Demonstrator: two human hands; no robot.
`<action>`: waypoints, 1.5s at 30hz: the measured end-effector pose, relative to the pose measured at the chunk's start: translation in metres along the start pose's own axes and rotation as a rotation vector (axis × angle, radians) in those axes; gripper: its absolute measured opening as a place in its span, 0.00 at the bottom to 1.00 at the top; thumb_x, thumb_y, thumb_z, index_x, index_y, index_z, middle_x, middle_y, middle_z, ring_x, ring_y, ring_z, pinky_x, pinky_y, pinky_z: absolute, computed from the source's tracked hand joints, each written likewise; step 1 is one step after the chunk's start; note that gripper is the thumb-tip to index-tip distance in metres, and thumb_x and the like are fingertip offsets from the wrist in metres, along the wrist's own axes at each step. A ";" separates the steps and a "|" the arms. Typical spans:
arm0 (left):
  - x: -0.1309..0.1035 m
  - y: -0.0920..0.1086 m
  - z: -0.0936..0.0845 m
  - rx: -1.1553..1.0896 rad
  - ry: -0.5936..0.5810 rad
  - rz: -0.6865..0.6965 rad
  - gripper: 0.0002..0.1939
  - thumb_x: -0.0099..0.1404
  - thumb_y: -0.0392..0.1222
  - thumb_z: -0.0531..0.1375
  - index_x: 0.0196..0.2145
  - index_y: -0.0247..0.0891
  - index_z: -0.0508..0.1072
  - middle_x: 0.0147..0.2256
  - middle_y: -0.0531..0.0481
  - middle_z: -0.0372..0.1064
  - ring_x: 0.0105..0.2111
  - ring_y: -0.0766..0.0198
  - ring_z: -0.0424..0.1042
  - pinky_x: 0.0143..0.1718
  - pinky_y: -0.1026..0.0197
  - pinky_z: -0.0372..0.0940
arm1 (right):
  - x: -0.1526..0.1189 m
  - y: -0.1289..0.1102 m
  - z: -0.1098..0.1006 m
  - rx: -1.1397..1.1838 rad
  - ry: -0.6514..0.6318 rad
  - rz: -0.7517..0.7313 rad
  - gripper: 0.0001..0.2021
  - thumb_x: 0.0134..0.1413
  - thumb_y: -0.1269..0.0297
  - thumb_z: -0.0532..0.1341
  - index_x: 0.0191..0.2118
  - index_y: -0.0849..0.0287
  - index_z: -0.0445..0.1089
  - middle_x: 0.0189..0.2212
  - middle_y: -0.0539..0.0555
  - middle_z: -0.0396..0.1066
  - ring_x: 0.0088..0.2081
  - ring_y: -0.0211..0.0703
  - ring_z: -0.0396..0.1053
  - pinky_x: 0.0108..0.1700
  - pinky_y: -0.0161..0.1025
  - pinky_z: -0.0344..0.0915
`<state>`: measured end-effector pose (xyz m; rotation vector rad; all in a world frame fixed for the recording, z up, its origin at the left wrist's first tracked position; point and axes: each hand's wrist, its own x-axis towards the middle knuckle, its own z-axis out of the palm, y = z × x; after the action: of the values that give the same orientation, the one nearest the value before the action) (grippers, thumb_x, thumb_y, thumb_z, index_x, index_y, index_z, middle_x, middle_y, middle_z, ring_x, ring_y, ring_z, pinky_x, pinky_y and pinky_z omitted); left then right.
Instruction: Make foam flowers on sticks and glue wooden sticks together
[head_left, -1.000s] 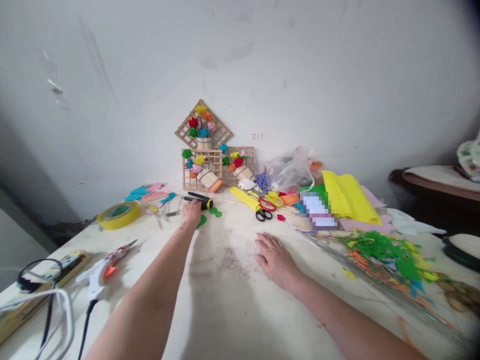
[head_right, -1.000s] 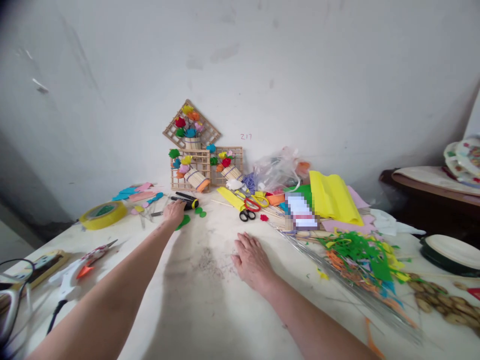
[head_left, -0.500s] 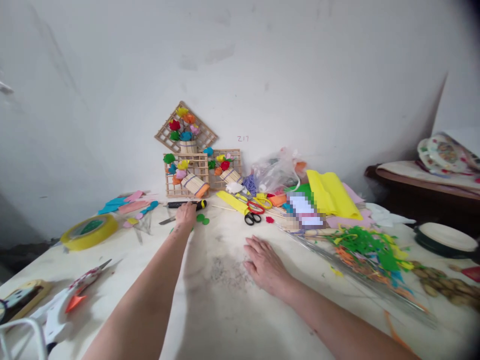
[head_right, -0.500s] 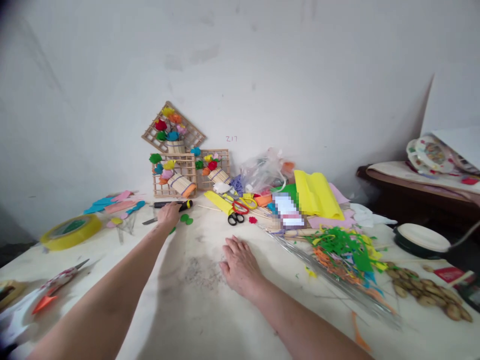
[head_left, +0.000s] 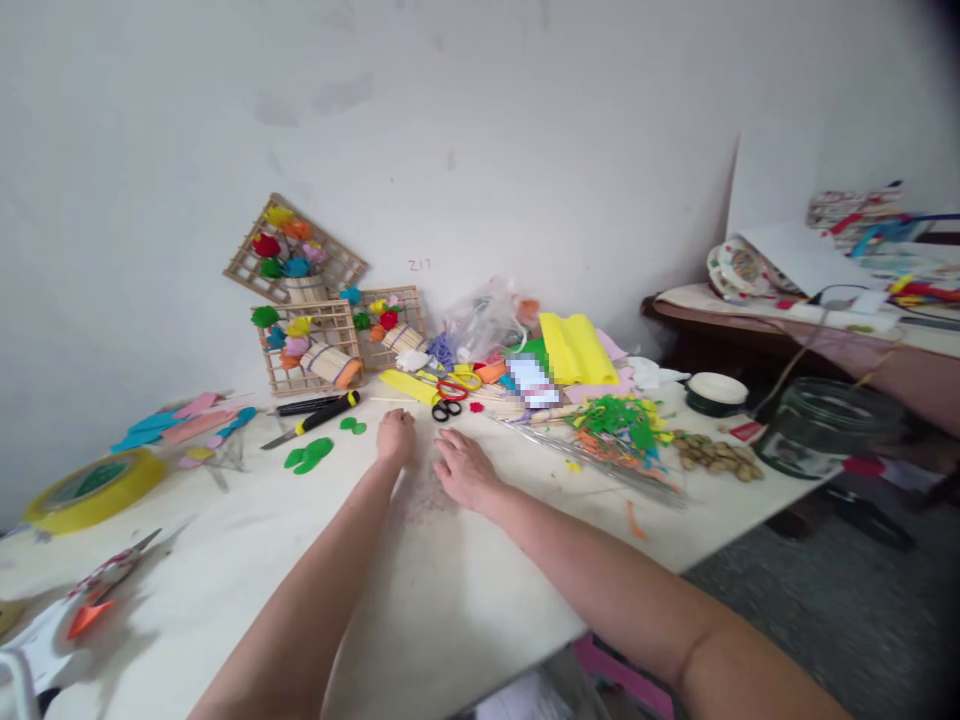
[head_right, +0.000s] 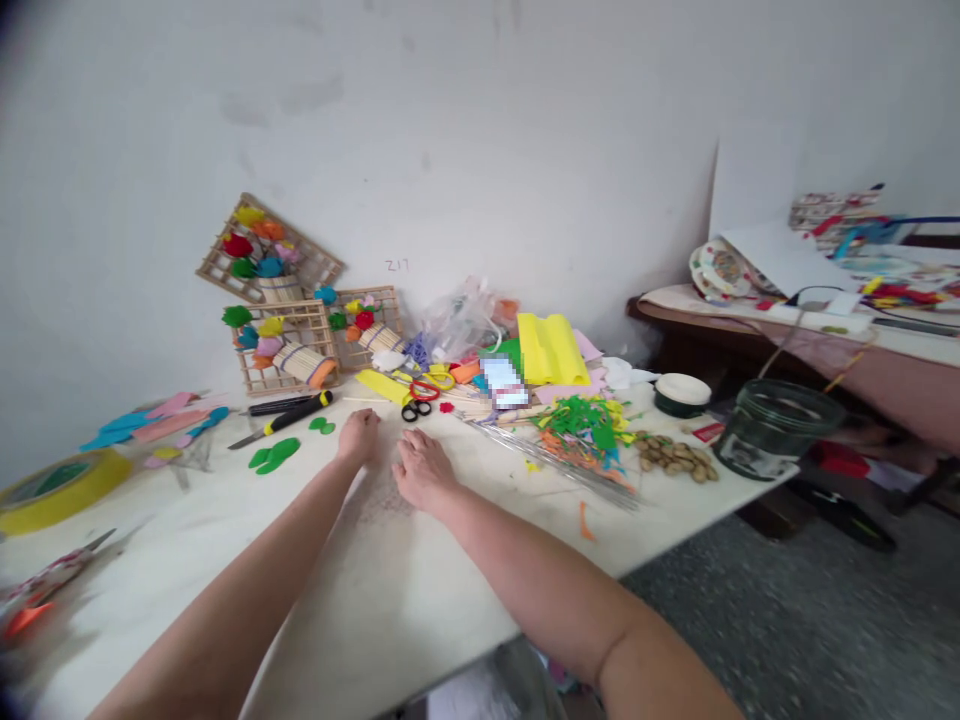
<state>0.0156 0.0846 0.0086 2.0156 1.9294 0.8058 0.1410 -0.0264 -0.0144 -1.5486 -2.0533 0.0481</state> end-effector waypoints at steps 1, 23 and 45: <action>-0.006 0.008 0.005 -0.058 0.002 -0.016 0.16 0.63 0.37 0.47 0.38 0.32 0.74 0.44 0.39 0.71 0.46 0.56 0.69 0.46 0.60 0.60 | 0.002 0.001 -0.002 0.008 0.042 0.023 0.18 0.58 0.65 0.51 0.52 0.65 0.64 0.56 0.61 0.60 0.57 0.48 0.56 0.57 0.42 0.54; -0.054 0.022 0.028 -0.507 0.104 -0.152 0.16 0.60 0.43 0.53 0.40 0.35 0.74 0.42 0.44 0.74 0.43 0.60 0.71 0.45 0.63 0.62 | 0.000 0.021 -0.031 -0.014 0.192 0.286 0.08 0.56 0.63 0.55 0.34 0.56 0.70 0.37 0.54 0.71 0.42 0.43 0.66 0.42 0.37 0.59; -0.056 0.036 0.024 -0.211 0.019 -0.080 0.15 0.59 0.43 0.53 0.41 0.38 0.73 0.43 0.41 0.72 0.46 0.52 0.68 0.45 0.56 0.61 | 0.009 0.132 -0.134 -0.233 0.184 0.597 0.19 0.50 0.65 0.57 0.49 0.59 0.68 0.49 0.58 0.68 0.48 0.48 0.66 0.47 0.40 0.61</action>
<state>0.0602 0.0310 -0.0042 1.8034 1.8366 0.9670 0.3153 -0.0145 0.0556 -2.1752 -1.4367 -0.1098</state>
